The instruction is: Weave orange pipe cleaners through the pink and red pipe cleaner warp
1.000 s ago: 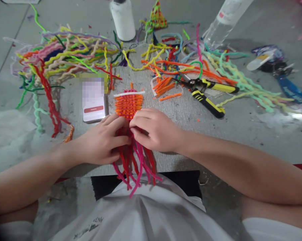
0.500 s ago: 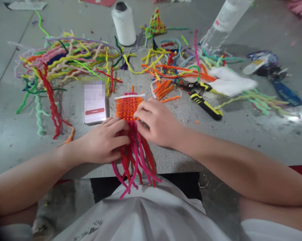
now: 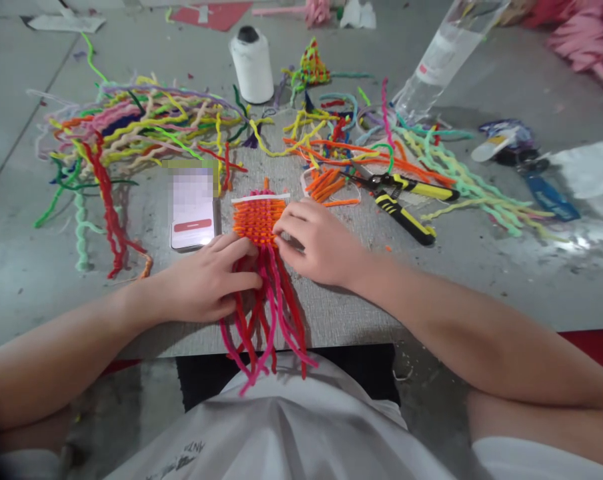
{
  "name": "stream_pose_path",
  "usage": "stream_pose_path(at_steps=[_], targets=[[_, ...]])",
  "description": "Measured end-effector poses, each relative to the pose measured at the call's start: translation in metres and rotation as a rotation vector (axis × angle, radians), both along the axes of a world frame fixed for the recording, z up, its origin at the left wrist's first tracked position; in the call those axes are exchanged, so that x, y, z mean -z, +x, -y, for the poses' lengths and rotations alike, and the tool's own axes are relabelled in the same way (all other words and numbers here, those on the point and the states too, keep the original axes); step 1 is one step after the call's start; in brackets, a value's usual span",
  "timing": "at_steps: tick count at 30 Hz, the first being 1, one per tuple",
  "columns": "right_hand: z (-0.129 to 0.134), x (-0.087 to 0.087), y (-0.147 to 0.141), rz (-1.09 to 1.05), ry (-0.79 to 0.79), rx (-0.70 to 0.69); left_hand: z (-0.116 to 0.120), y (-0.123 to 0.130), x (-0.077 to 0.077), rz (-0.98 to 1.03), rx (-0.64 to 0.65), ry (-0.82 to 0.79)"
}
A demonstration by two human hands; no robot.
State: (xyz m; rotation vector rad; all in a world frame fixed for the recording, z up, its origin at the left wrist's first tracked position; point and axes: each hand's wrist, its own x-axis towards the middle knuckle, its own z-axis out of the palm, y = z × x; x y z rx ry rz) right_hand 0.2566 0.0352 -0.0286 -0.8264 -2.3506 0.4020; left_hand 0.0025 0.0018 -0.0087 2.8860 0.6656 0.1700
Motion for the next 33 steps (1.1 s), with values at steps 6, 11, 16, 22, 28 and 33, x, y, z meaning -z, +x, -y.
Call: stream_pose_path(at_steps=[6,11,16,22,28,33], targets=[[0.010,-0.002,-0.003,0.005,0.040,-0.138,0.002,0.001,0.002,-0.011,0.019,0.037],[0.008,-0.002,-0.001,0.018,0.041,-0.143,-0.001,-0.001,0.000,0.064,-0.008,-0.025],[0.007,-0.002,0.000,0.013,0.073,-0.144,-0.002,-0.001,-0.001,0.061,0.018,0.055],[0.008,-0.001,-0.001,-0.019,0.099,-0.157,-0.002,0.002,0.006,0.026,0.079,0.244],[0.011,-0.004,-0.001,-0.005,0.072,-0.250,-0.004,0.002,0.001,0.103,0.132,0.212],[0.015,-0.006,-0.002,0.043,0.032,-0.315,-0.005,0.003,-0.004,0.137,0.148,0.230]])
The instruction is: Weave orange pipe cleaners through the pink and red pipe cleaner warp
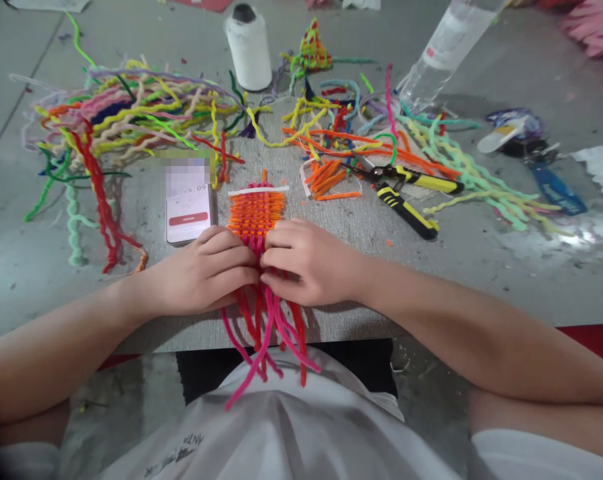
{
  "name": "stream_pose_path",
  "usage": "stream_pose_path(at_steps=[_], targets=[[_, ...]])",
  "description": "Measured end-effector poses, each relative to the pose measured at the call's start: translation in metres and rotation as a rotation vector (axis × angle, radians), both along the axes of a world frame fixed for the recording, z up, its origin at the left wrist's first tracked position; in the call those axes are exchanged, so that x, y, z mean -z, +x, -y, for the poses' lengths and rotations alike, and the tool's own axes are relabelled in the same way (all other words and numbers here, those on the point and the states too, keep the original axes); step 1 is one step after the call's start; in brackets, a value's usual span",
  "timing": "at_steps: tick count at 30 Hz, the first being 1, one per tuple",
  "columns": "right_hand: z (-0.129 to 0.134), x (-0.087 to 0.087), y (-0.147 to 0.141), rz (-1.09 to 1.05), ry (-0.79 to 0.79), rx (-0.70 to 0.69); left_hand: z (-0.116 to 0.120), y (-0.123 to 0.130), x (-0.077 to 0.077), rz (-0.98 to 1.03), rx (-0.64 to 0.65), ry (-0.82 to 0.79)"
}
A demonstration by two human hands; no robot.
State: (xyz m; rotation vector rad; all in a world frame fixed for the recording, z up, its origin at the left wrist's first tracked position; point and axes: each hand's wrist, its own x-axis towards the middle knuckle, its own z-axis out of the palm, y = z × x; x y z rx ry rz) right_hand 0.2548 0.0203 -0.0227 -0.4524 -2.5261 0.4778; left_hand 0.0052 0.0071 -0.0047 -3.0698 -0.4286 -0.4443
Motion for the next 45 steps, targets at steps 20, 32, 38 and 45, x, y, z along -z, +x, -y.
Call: stream_pose_path(at_steps=[20,32,38,45], targets=[[0.018,-0.008,-0.004,0.194,0.063,-0.121,0.002,0.000,0.004,0.213,-0.077,-0.196],[0.013,-0.013,0.002,0.106,-0.007,-0.217,-0.002,-0.008,0.002,0.304,-0.008,-0.247],[0.007,-0.005,-0.001,0.044,-0.002,-0.096,0.002,-0.002,-0.001,0.306,0.029,-0.224],[0.008,-0.002,-0.001,0.140,0.054,-0.039,0.020,-0.003,-0.020,0.451,0.148,-0.147]])
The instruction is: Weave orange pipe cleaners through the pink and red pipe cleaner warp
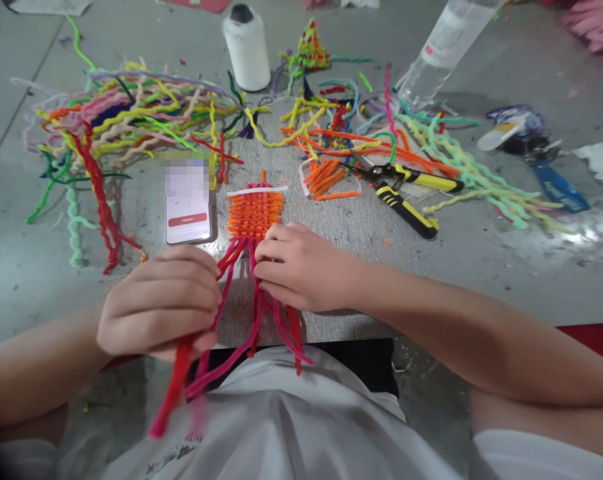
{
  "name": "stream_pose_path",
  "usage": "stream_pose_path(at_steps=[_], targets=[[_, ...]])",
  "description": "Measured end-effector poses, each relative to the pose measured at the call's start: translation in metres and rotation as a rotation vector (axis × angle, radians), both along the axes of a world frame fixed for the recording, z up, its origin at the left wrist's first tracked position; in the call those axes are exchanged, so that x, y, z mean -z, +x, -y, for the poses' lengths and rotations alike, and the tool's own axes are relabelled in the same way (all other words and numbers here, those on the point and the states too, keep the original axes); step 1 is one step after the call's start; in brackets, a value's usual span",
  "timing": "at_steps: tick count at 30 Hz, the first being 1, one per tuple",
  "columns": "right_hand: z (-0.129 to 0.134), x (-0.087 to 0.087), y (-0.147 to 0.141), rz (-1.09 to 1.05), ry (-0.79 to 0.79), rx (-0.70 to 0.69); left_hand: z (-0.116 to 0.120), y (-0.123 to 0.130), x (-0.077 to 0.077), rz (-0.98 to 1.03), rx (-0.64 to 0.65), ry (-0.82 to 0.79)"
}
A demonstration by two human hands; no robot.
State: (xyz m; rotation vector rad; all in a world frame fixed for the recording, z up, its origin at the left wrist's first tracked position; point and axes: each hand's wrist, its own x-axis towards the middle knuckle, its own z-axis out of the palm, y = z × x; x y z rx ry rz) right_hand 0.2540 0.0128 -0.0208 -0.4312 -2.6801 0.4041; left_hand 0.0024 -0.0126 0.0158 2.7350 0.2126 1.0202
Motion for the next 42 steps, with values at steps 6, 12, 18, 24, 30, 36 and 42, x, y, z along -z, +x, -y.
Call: stream_pose_path(at_steps=[6,12,18,24,30,36,42], targets=[[0.002,-0.002,-0.002,0.076,0.010,-0.010,0.015,0.009,-0.010,-0.120,0.166,0.114],[0.002,0.004,-0.005,0.063,0.029,0.080,0.004,0.011,0.006,-0.254,0.152,0.037],[0.002,0.008,-0.009,0.091,0.054,0.117,-0.022,0.000,0.021,-0.312,-0.075,-0.030],[0.003,0.009,-0.012,0.064,0.014,0.147,-0.029,-0.003,0.032,-0.417,-0.221,-0.100],[0.001,0.013,-0.009,0.002,-0.075,0.099,-0.027,-0.002,0.032,-0.384,-0.245,-0.180],[0.001,0.015,-0.009,-0.022,-0.118,0.074,-0.028,-0.003,0.034,-0.381,-0.256,-0.148],[0.006,0.009,-0.015,0.111,-0.044,0.087,-0.030,-0.003,0.031,-0.383,-0.194,-0.172]])
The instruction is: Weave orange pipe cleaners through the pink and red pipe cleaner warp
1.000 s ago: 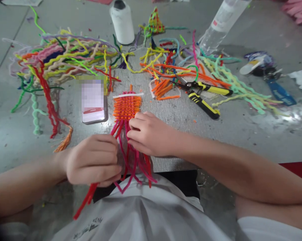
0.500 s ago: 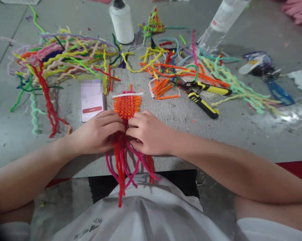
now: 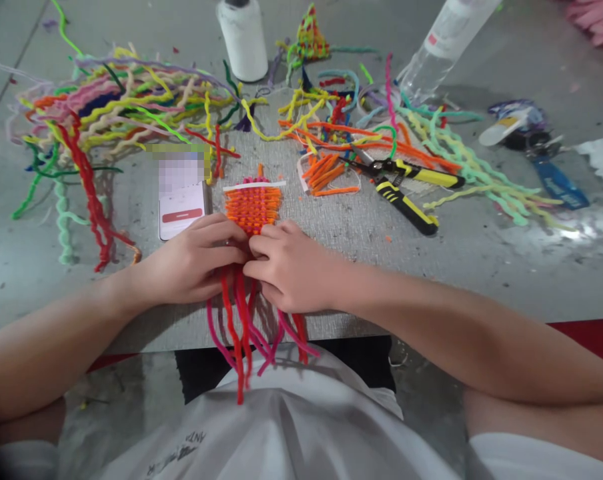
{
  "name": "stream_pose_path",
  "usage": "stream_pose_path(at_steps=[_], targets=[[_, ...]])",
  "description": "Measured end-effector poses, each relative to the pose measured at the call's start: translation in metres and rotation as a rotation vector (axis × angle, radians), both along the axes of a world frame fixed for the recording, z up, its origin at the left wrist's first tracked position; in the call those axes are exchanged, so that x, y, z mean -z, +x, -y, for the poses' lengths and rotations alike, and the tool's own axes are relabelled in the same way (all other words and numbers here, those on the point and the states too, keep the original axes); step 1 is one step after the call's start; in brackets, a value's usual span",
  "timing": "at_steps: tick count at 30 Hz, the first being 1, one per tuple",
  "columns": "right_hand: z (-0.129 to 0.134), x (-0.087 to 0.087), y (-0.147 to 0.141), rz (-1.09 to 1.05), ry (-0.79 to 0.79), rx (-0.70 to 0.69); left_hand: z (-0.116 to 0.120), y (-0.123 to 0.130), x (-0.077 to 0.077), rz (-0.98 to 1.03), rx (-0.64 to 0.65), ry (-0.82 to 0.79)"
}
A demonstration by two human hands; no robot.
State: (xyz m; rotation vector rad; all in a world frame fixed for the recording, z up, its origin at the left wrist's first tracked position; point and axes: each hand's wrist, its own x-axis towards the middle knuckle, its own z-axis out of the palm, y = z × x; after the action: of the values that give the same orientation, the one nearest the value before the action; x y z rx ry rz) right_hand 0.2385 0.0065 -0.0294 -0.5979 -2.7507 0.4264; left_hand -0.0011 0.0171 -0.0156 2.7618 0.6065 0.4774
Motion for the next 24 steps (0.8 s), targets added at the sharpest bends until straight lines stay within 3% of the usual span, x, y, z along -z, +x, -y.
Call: stream_pose_path(at_steps=[6,19,24], targets=[[0.003,-0.005,-0.003,0.056,0.068,-0.007,-0.001,0.000,-0.003,-0.001,0.013,-0.007],[-0.003,-0.005,0.005,-0.095,0.201,-0.047,-0.001,-0.001,-0.004,-0.009,0.046,0.017],[0.003,-0.011,0.008,-0.189,0.274,-0.135,0.002,-0.001,-0.003,-0.045,0.056,0.050]])
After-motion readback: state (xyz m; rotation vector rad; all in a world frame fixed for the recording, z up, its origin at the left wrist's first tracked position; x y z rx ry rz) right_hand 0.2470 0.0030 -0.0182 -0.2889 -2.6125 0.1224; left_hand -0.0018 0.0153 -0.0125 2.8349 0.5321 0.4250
